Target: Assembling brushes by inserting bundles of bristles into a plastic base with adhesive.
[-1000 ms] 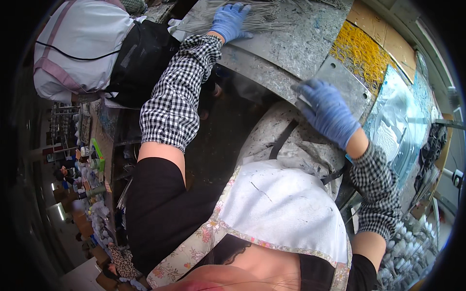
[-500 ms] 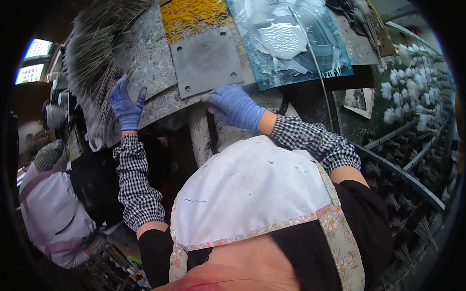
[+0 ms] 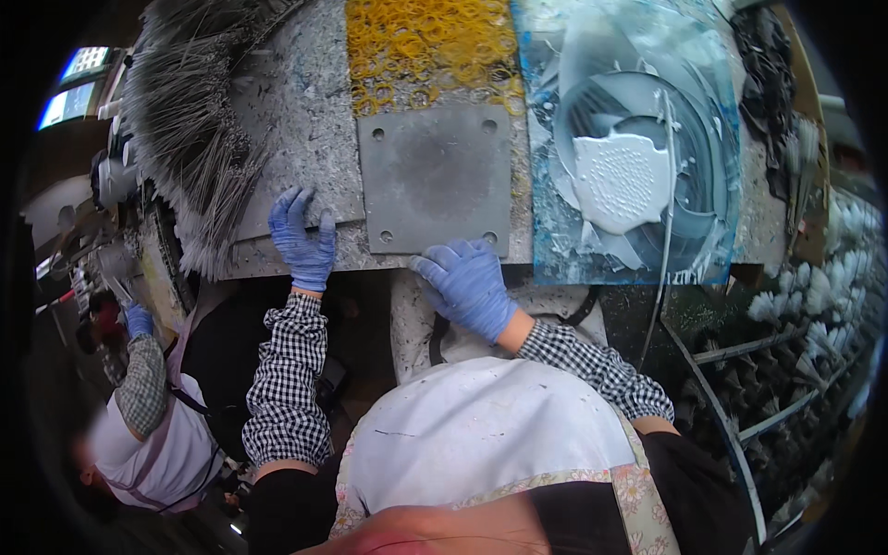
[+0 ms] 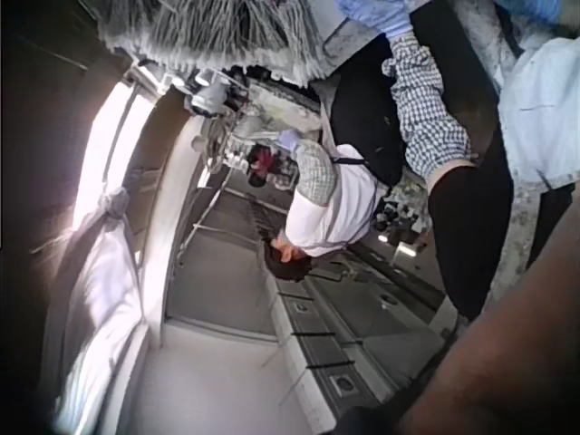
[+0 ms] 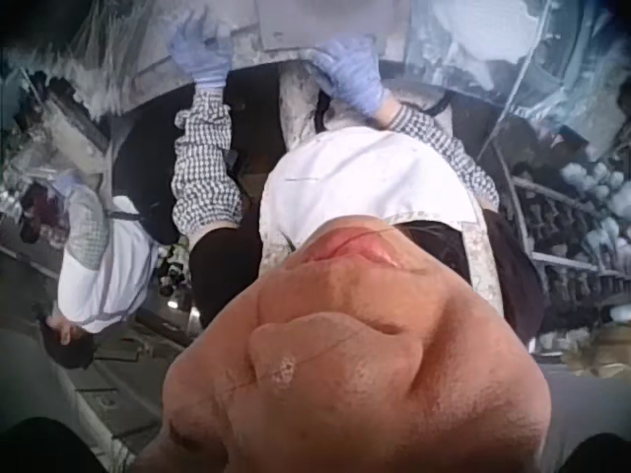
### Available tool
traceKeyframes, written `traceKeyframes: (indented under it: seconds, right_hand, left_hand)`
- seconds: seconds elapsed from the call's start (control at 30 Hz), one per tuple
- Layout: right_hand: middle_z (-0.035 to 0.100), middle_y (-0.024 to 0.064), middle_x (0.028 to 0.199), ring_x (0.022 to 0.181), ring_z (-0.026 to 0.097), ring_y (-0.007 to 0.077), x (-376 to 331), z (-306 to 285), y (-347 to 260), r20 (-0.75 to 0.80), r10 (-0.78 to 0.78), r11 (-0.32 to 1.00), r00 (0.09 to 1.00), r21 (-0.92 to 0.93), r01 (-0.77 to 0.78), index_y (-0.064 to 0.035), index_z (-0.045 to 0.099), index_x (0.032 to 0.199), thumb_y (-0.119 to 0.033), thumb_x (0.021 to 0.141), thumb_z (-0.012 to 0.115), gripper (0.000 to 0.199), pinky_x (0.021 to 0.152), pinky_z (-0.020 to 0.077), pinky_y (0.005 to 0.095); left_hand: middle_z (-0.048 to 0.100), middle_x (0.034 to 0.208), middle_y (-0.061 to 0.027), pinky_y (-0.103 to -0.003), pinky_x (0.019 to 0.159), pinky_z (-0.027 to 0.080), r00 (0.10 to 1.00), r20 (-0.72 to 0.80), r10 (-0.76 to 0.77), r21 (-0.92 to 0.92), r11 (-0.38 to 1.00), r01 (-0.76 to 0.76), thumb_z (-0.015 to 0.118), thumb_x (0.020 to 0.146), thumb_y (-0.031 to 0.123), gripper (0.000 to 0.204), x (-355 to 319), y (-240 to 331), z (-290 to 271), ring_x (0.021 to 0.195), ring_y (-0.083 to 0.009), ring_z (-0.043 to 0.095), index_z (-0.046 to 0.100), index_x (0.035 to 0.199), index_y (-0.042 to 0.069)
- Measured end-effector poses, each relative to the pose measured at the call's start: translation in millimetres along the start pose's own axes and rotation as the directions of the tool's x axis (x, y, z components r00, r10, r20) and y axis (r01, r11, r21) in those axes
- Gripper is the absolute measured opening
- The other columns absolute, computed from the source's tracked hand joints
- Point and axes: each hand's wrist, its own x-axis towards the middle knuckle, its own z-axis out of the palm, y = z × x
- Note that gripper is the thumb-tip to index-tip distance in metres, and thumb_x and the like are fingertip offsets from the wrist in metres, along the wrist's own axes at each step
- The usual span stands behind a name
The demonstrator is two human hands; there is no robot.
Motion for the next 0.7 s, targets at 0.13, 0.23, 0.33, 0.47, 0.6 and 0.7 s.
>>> traceKeyframes:
  seconds: [0.13,0.23,0.33,0.47,0.6,0.7]
  right_hand:
    - [0.063,0.0016,0.096,0.083,0.059,0.0236,-7.5,-9.8,-8.4,0.074,0.013,0.998,0.997,-0.054,-0.009,-0.0177,0.069,0.105,-0.019,0.078,0.073,0.028,0.075,0.0432,0.0406]
    - [0.062,0.0019,0.096,0.084,0.059,0.0231,-5.3,-2.6,-2.7,0.074,0.003,0.997,0.997,-0.083,0.003,-0.0177,0.068,0.105,-0.02,0.077,0.074,0.029,0.075,0.0431,0.0402]
    - [0.062,0.0036,0.093,0.083,0.059,0.0243,-2.6,-1.9,-11.6,-0.009,-0.05,0.99,0.999,-0.135,0.048,-0.0164,0.069,0.103,-0.02,0.076,0.075,0.027,0.074,0.0435,0.0402]
    - [0.064,0.0069,0.094,0.088,0.06,0.0286,-4.7,-11.3,-17.4,-0.054,-0.109,0.96,0.993,-0.265,0.091,-0.0129,0.068,0.102,-0.021,0.079,0.074,0.025,0.077,0.045,0.0416]
    - [0.066,0.0059,0.1,0.095,0.061,0.0282,-48.9,-14.2,-74.5,-0.085,-0.249,0.963,0.965,-0.125,0.237,-0.0128,0.067,0.109,-0.018,0.081,0.072,0.028,0.085,0.0453,0.0411]
    - [0.066,0.006,0.101,0.097,0.06,0.0272,-125.9,-26.6,-104.9,0.014,-0.234,0.965,0.972,-0.121,0.233,-0.0132,0.067,0.11,-0.016,0.081,0.072,0.029,0.087,0.0447,0.0411]
  left_hand:
    - [0.058,0.124,-0.0127,-0.046,0.105,0.039,1.0,0.004,-0.012,-0.033,0.999,0.012,0.07,0.085,0.035,0.044,-3.3,5.3,-14.1,0.119,-0.0327,0.051,0.064,0.118,0.007]
    - [0.058,0.123,-0.0128,-0.046,0.104,0.039,1.0,0.02,-0.018,-0.028,0.999,0.018,0.069,0.085,0.035,0.043,-3.4,1.8,-7.1,0.119,-0.0324,0.052,0.065,0.117,0.008]
    - [0.06,0.119,-0.0122,-0.046,0.102,0.041,0.999,-0.038,0.026,-0.022,0.999,-0.027,0.07,0.084,0.038,0.043,-6.7,-5.0,-6.1,0.116,-0.0316,0.054,0.065,0.116,0.009]
    - [0.064,0.114,-0.0121,-0.044,0.103,0.042,0.986,-0.147,0.077,-0.004,0.997,-0.078,0.067,0.087,0.037,0.039,-2.6,-5.1,1.5,0.113,-0.0314,0.058,0.065,0.116,0.01]
    - [0.066,0.112,-0.013,-0.043,0.101,0.043,0.981,-0.164,0.102,0.094,0.992,-0.088,0.066,0.089,0.035,0.036,3.2,-7.3,-5.0,0.111,-0.0325,0.059,0.066,0.116,0.011]
    - [0.066,0.106,-0.0122,-0.043,0.094,0.047,0.968,-0.244,-0.054,-0.017,0.999,0.052,0.063,0.089,0.029,0.03,-25.0,38.8,-6.2,0.104,-0.0311,0.06,0.064,0.112,0.011]
